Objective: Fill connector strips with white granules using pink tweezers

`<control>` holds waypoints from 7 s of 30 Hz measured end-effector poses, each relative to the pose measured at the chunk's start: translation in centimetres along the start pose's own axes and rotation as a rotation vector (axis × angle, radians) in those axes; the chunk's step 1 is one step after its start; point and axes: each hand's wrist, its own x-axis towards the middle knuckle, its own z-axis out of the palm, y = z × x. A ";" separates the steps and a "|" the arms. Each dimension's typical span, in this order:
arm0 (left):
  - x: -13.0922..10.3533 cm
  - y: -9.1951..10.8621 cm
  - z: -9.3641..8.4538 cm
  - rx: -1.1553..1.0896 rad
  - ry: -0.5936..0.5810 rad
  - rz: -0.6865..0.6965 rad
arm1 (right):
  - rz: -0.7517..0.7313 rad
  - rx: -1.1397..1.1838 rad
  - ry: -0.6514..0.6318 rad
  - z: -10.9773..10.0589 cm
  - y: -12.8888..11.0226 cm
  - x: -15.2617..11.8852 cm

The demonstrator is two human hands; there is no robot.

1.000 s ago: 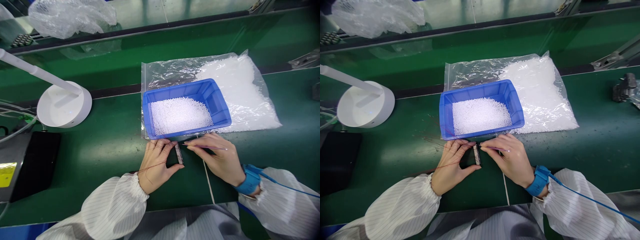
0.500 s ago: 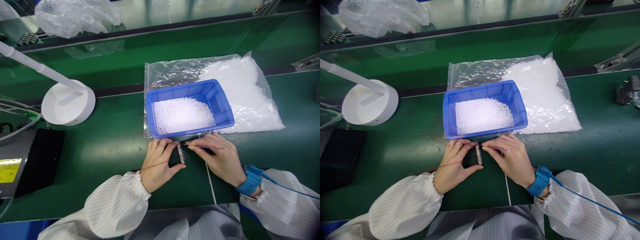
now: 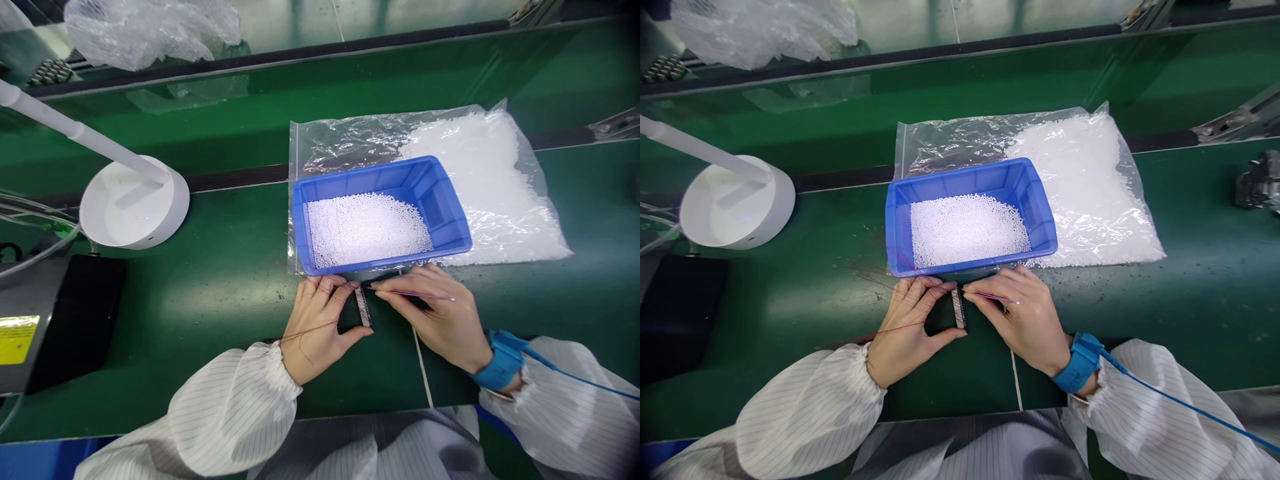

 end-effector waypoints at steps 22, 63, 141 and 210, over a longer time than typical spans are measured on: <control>0.1 -0.2 0.1 0.006 0.007 0.036 | 0.053 0.011 0.032 -0.5 -0.1 -0.1; 0.0 -0.5 -0.7 -0.153 -0.064 -0.008 | 0.279 -0.108 -0.411 0.9 0.9 1.1; 0.4 1.0 -0.7 -0.137 -0.095 -0.103 | 0.043 0.088 -0.126 -0.2 0.5 0.6; 0.1 0.7 -0.6 -0.148 -0.101 -0.122 | 0.076 0.048 0.106 -4.3 -1.0 1.4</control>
